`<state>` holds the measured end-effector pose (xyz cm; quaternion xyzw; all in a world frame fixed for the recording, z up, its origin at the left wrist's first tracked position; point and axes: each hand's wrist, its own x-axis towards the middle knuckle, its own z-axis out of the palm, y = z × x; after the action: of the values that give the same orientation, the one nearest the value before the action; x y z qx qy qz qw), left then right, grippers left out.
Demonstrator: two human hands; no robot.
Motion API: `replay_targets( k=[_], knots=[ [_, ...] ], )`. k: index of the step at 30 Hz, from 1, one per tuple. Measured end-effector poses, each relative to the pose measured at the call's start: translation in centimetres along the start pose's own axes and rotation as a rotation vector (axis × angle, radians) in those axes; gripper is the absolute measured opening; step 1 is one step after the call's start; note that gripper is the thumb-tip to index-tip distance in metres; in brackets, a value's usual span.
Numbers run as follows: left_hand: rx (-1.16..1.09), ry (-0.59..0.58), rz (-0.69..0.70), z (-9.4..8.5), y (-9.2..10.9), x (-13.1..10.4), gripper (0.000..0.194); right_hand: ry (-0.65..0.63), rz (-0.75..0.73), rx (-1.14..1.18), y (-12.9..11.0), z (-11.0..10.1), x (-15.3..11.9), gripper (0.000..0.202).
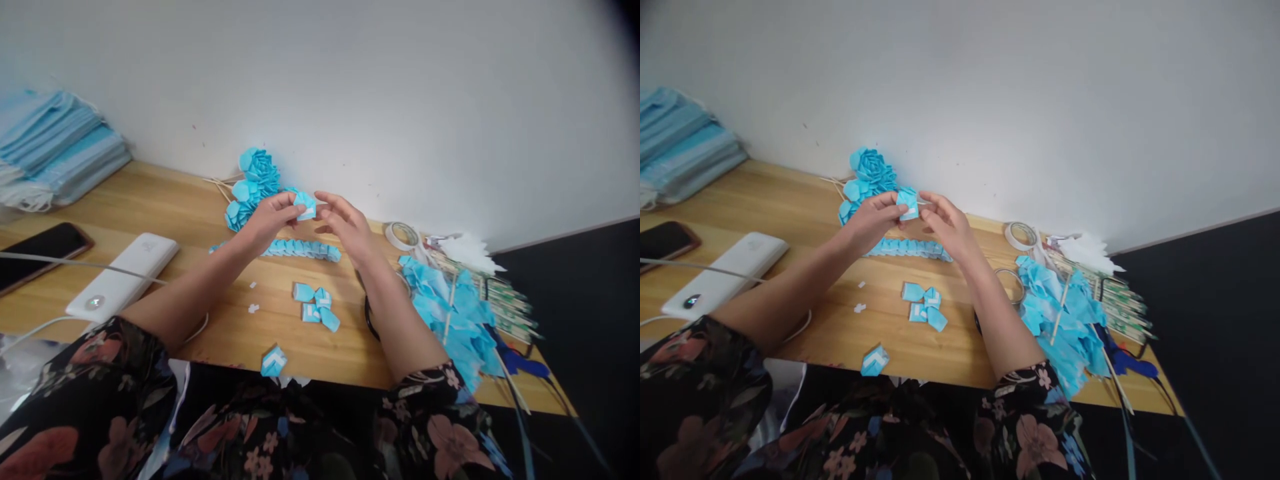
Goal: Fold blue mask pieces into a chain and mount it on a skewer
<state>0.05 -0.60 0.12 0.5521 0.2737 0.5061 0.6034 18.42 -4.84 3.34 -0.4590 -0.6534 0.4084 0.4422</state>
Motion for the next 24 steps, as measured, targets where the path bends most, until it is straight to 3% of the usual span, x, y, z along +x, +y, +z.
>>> replay_targets(
  k=[8,13,19,22,24],
  knots=[
    [0.137,-0.001,-0.002,0.6,0.6,-0.5,0.032,0.070,-0.009,0.081,0.9,0.7,0.6,0.045],
    [0.088,-0.002,-0.012,0.4,0.2,-0.3,0.032,0.134,-0.044,0.082,0.7,0.2,0.6,0.043],
    [0.119,-0.026,-0.029,0.4,0.4,-0.4,0.028,0.115,-0.030,0.099,1.1,0.2,0.7,0.045],
    [0.117,0.004,-0.032,0.6,0.6,-0.5,0.025,0.111,-0.019,0.069,1.1,0.3,0.8,0.045],
    [0.134,0.036,-0.023,0.7,0.7,-0.5,0.024,0.176,-0.041,-0.021,0.8,0.4,0.6,0.042]
  ],
)
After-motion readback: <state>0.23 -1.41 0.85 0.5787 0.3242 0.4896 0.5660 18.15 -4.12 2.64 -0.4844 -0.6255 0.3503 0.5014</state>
